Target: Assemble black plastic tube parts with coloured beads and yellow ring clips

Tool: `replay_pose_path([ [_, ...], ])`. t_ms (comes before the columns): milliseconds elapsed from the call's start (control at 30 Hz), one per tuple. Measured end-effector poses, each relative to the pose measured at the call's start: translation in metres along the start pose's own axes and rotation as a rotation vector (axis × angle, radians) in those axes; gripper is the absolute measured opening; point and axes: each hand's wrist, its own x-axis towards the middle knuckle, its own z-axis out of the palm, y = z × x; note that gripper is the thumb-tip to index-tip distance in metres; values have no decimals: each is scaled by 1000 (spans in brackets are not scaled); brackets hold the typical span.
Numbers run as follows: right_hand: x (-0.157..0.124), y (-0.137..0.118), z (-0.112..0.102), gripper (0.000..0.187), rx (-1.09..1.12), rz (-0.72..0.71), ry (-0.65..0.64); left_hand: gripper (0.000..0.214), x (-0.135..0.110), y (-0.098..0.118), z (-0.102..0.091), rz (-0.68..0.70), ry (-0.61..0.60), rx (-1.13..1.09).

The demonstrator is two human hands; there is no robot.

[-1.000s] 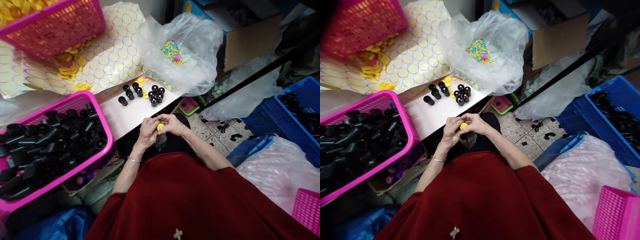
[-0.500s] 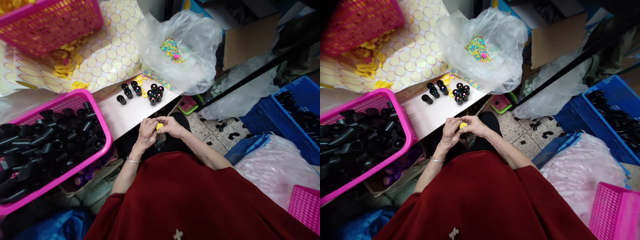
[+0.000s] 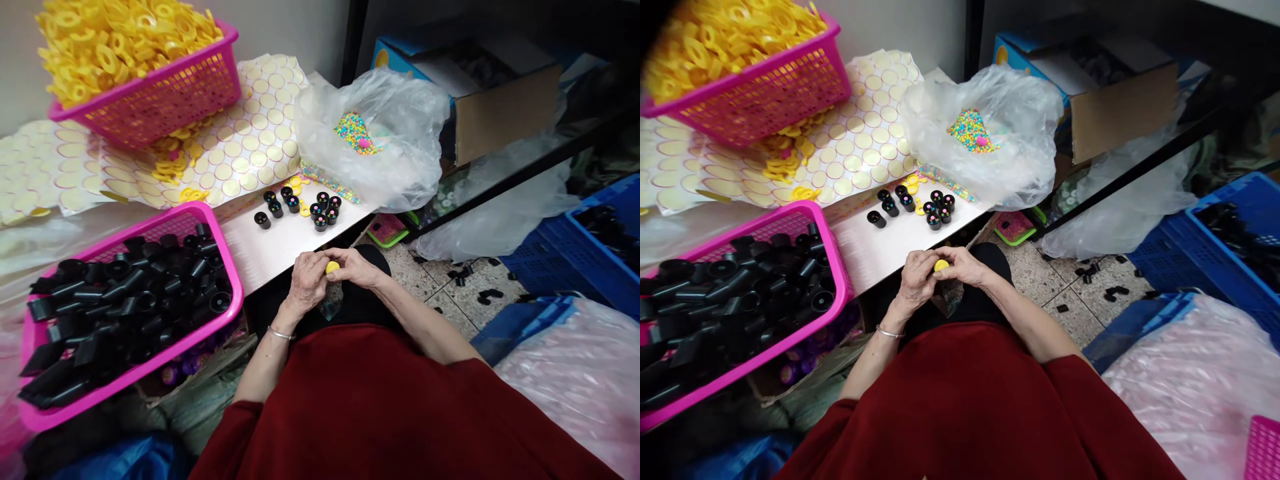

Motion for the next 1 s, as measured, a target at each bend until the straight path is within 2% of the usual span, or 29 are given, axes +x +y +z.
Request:
replay_pose_path([
  [67, 3, 2, -6, 49, -300, -67, 81, 27, 2, -7, -2, -4, -42, -43],
  [133, 6, 6, -11, 48, -696, -105, 220, 35, 5, -19, -8, -77, 1, -59],
  [167, 8, 9, -11, 46, -890, -100, 267, 39, 7, -26, -11, -159, 67, -40],
  [233, 10, 13, -11, 42, -1201, -48, 266, 43, 12, -42, -19, -408, 234, 49],
  [300, 13, 17, -9, 39, -1387, 12, 206, 49, 18, -57, -27, -676, 356, 163],
  [367, 16, 18, -8, 41, -1484, 51, 177, 54, 27, -69, -33, -844, 396, 246],
  [433, 19, 17, -7, 43, -1530, 81, 139, 53, 36, -78, -37, -903, 375, 276],
  [533, 19, 11, -10, 41, -1561, 107, 68, 27, 45, -87, -39, -933, 312, 249],
  [600, 16, 3, -12, 37, -1538, 97, 74, 14, 46, -92, -39, -941, 297, 228],
  [633, 14, -1, -13, 33, -1511, 85, 123, 13, 46, -93, -39, -933, 299, 220],
  [700, 12, -8, -13, 31, -1444, 29, 315, 15, 42, -94, -38, -903, 311, 210],
  [800, 15, -14, -10, 34, -1332, -169, 610, 18, 37, -94, -36, -870, 347, 192],
  [900, 27, -12, -8, 29, -1210, -332, 721, 21, 34, -93, -34, -895, 359, 143],
  [1000, 40, -6, -7, 26, -1113, -343, 839, 23, 33, -92, -32, -907, 336, 102],
])
